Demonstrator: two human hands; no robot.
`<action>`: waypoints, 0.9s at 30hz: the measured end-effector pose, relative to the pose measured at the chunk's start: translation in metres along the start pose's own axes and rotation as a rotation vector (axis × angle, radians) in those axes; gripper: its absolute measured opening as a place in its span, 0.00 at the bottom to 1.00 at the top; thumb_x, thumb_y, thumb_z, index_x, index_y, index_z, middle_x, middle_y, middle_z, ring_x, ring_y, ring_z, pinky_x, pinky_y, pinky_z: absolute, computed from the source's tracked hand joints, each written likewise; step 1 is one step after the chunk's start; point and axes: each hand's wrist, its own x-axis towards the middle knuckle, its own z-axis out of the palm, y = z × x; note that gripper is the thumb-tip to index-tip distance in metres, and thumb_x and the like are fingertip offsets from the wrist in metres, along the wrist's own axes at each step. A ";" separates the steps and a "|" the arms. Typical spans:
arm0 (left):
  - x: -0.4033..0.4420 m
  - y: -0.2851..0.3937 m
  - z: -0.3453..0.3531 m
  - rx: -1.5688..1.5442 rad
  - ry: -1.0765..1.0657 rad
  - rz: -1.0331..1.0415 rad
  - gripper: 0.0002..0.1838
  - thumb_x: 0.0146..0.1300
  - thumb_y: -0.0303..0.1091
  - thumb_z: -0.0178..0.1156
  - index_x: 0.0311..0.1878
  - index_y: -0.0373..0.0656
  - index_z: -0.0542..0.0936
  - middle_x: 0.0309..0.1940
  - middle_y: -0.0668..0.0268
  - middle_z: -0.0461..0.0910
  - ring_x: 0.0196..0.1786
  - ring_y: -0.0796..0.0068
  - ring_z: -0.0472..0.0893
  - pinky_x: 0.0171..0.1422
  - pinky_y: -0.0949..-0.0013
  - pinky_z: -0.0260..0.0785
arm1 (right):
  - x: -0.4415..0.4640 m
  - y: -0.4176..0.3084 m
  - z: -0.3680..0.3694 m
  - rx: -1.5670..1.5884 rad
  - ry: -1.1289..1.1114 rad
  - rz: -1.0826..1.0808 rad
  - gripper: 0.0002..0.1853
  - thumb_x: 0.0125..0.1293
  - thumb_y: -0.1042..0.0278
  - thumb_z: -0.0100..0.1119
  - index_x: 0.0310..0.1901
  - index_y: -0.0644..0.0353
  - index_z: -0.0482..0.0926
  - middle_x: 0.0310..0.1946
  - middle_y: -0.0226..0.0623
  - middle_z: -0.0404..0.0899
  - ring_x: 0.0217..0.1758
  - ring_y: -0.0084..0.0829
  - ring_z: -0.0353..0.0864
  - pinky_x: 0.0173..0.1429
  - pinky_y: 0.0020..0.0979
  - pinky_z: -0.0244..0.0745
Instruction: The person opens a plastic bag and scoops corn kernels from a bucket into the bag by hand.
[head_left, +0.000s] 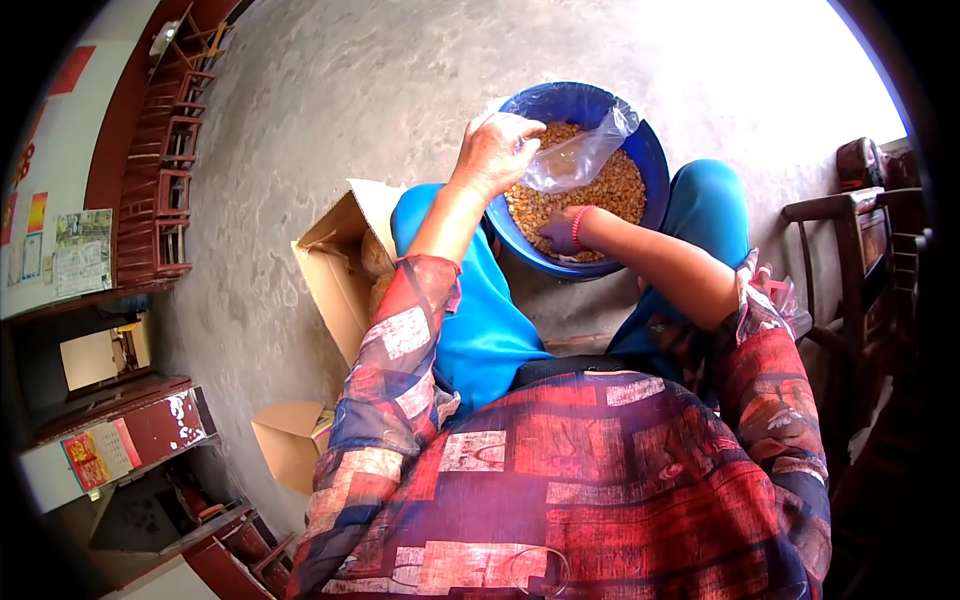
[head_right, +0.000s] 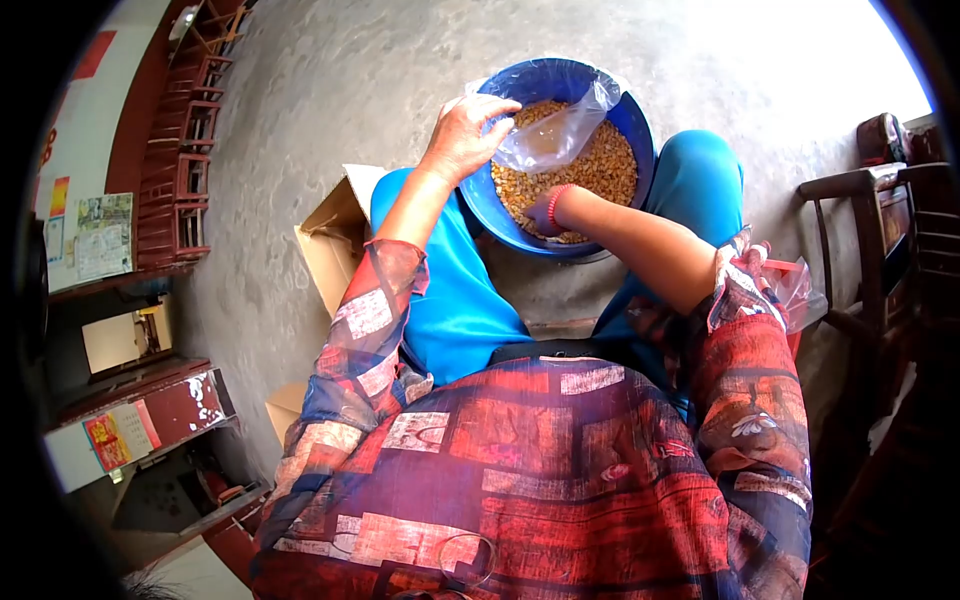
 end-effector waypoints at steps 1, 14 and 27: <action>0.001 0.001 0.002 -0.019 0.047 0.026 0.09 0.50 0.34 0.58 0.36 0.47 0.80 0.34 0.63 0.80 0.39 0.63 0.78 0.48 0.63 0.68 | 0.004 0.003 0.002 -0.001 -0.001 0.000 0.16 0.55 0.64 0.47 0.45 0.58 0.75 0.44 0.47 0.74 0.47 0.44 0.75 0.51 0.39 0.69; 0.003 -0.010 -0.006 0.050 0.253 -0.203 0.13 0.46 0.30 0.59 0.38 0.48 0.80 0.38 0.63 0.78 0.45 0.62 0.75 0.53 0.64 0.66 | -0.030 0.015 -0.049 0.879 -0.255 0.047 0.08 0.50 0.62 0.55 0.26 0.57 0.78 0.12 0.33 0.68 0.12 0.24 0.65 0.16 0.27 0.58; -0.006 -0.017 0.008 0.048 -0.021 -0.304 0.11 0.43 0.41 0.65 0.33 0.56 0.84 0.57 0.51 0.65 0.60 0.55 0.64 0.64 0.63 0.56 | -0.063 0.028 -0.133 1.718 0.589 -0.347 0.08 0.59 0.66 0.51 0.35 0.59 0.76 0.19 0.25 0.67 0.13 0.12 0.55 0.15 0.16 0.48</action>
